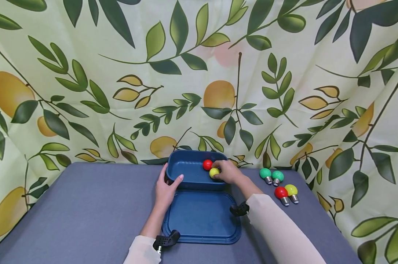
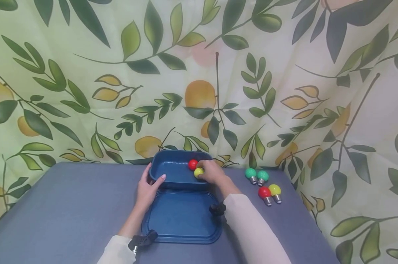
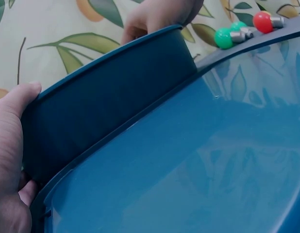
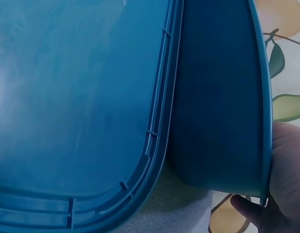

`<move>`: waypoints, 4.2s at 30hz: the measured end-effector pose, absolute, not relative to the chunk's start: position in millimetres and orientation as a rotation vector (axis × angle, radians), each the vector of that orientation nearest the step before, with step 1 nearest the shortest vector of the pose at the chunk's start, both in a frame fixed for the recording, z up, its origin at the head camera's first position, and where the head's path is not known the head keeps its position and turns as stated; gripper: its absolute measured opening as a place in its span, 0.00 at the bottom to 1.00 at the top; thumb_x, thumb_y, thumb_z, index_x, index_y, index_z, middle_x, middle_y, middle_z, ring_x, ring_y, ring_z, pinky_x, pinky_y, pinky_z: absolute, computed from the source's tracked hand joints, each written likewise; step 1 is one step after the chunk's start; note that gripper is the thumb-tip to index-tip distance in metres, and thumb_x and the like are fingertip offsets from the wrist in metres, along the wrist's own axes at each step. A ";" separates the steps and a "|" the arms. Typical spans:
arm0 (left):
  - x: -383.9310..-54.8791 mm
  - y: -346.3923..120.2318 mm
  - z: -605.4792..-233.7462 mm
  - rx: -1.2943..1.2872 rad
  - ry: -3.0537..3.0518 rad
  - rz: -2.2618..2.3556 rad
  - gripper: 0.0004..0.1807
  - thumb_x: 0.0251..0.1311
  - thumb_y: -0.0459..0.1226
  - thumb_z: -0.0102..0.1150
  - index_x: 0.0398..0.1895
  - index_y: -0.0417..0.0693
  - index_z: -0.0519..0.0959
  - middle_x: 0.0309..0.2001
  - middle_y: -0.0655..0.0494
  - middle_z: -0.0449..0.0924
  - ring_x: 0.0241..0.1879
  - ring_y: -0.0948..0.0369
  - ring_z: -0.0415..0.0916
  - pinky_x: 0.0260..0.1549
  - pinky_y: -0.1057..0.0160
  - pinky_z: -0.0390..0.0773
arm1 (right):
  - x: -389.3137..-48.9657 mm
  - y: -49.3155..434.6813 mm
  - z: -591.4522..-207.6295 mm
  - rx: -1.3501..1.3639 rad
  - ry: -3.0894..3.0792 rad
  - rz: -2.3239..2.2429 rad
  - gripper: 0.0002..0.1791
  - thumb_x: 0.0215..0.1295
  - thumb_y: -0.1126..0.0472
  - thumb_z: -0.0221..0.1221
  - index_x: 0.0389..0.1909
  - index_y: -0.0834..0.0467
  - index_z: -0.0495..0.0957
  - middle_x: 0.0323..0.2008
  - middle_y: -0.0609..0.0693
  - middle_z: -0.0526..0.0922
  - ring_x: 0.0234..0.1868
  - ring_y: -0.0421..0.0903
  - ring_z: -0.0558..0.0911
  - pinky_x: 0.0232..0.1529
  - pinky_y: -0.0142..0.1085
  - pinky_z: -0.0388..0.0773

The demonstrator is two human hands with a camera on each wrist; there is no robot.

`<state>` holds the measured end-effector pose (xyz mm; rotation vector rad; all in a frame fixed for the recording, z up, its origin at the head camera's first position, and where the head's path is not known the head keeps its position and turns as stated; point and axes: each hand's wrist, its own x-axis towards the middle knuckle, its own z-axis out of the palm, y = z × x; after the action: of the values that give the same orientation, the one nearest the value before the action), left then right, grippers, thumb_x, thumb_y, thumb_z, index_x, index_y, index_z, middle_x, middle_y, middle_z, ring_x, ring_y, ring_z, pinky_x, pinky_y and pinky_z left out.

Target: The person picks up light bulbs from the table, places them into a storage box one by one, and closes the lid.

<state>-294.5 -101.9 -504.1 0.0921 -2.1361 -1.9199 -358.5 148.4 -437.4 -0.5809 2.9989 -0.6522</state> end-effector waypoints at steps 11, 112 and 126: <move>-295.8 -100.5 -504.7 0.094 -2.145 -1.924 0.46 0.63 0.47 0.69 0.80 0.56 0.55 0.79 0.46 0.56 0.78 0.47 0.57 0.75 0.45 0.62 | -344.4 165.6 -412.2 -0.710 3.028 -0.611 0.22 0.63 0.60 0.69 0.57 0.62 0.81 0.54 0.59 0.85 0.54 0.56 0.83 0.56 0.51 0.81; -294.9 -103.0 -503.4 0.098 -2.175 -1.907 0.47 0.63 0.48 0.68 0.81 0.54 0.53 0.80 0.45 0.55 0.78 0.47 0.56 0.75 0.45 0.62 | -258.2 324.4 -505.2 0.045 3.194 -1.386 0.31 0.55 0.54 0.75 0.59 0.59 0.80 0.49 0.59 0.86 0.37 0.22 0.75 0.39 0.18 0.74; -294.4 -104.7 -501.9 0.109 -2.180 -1.906 0.47 0.63 0.48 0.68 0.81 0.56 0.53 0.80 0.47 0.55 0.78 0.49 0.57 0.75 0.47 0.63 | -260.7 309.2 -496.1 -0.025 3.176 -1.385 0.29 0.54 0.56 0.76 0.56 0.61 0.82 0.49 0.62 0.85 0.37 0.34 0.83 0.38 0.21 0.78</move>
<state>-294.4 -104.7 -501.9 0.1092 -2.1796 -1.9056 -260.7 309.2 -496.1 -0.0251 3.1764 -1.3849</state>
